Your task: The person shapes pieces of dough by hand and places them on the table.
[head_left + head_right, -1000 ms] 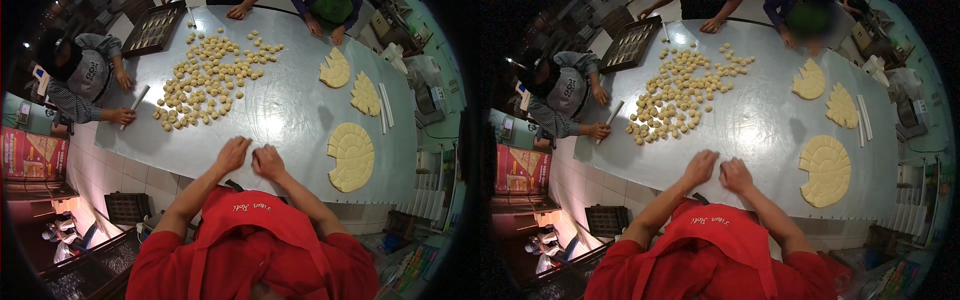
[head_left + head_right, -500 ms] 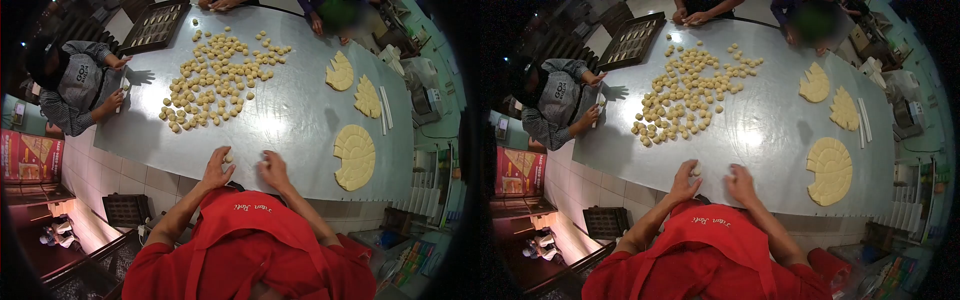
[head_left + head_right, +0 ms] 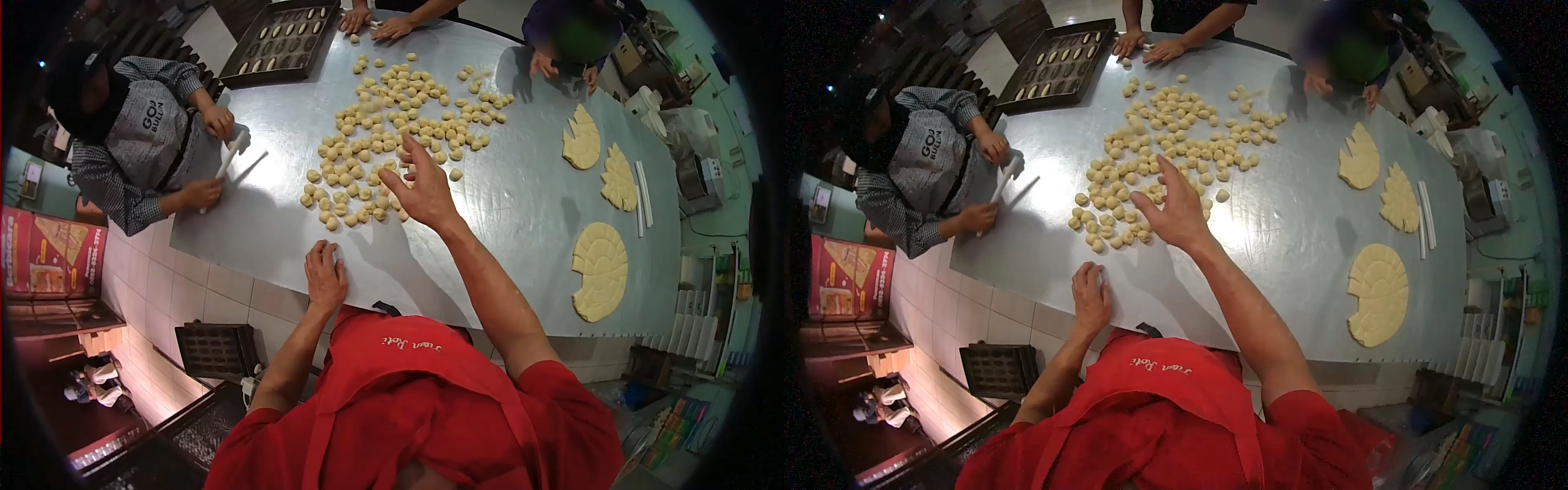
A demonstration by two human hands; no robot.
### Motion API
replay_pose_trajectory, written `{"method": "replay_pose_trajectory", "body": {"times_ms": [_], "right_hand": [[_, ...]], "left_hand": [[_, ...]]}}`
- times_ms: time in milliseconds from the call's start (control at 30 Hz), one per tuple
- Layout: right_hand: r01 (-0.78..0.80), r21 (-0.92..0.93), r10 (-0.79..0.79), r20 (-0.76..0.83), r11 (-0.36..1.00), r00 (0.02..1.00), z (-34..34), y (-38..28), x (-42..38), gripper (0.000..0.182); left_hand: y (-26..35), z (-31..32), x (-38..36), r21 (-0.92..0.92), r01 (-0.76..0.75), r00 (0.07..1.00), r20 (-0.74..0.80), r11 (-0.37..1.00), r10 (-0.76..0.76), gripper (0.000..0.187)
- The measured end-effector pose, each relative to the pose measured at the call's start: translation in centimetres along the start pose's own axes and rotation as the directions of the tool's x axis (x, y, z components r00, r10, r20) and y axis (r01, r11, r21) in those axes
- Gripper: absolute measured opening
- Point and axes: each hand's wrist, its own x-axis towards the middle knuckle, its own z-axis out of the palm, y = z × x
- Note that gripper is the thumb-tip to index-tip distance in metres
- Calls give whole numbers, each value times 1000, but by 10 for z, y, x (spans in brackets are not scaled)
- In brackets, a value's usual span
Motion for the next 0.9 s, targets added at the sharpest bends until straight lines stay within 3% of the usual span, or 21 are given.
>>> {"method": "replay_pose_trajectory", "body": {"times_ms": [67, 133, 200, 267, 400, 500, 600, 667, 733, 767, 833, 867, 900], "right_hand": [[23, -36, -23, -5, 999, 1000, 8, 17, -2, 66], [77, -258, -61, 71, 963, 996, 25, 73, -40, 63], [-19, -389, 44, 56, 921, 997, 26, 100, -100, 50], [101, -531, -119, 1, 841, 993, 7, 107, -153, 42], [-167, -583, 54, -207, 795, 977, -50, 112, -222, 36], [-504, -561, 80, -612, 657, 786, -112, 152, -246, 40], [-789, -337, 70, -900, 514, 430, -186, 226, -257, 51], [-926, -126, 90, -982, 356, 168, -238, 263, -247, 60], [-929, 180, 436, -900, 323, -23, -280, 216, -212, 64], [-928, 175, 447, -894, 330, -9, -289, 219, -203, 64], [-914, 351, 455, -861, 205, -229, -316, 237, -191, 53], [-917, 335, 465, -861, 217, -205, -322, 250, -194, 53], [-859, 240, 447, -894, 452, -14, -323, 281, -208, 50]], "left_hand": [[1, 0, 5, 12, 19, 1000, 1, 1000, -19, 42], [-1, 0, 6, 9, 17, 1000, 21, 1000, -17, 42], [-3, -2, 7, 6, 6, 999, 50, 1000, -6, 41], [-3, -3, 9, -8, 52, 996, 79, 999, -52, 41], [-4, 1, 5, -12, 2, 991, 136, 1000, 0, 43], [-3, 2, 5, 44, 9, 991, 133, 999, -15, 43], [0, 0, 5, 45, 16, 989, 146, 999, -23, 42], [-1, 1, 5, 59, 10, 990, 140, 998, -18, 42], [-3, 3, 5, 81, 15, 991, 129, 997, -25, 42], [-4, 4, 5, 68, 1, 993, 122, 998, -9, 42], [-4, 6, 4, 64, 7, 996, 92, 998, -13, 42], [-4, 7, 6, 46, 27, 996, 83, 999, -30, 42], [-1, 9, 5, 26, 47, 996, 74, 999, -49, 41]]}}
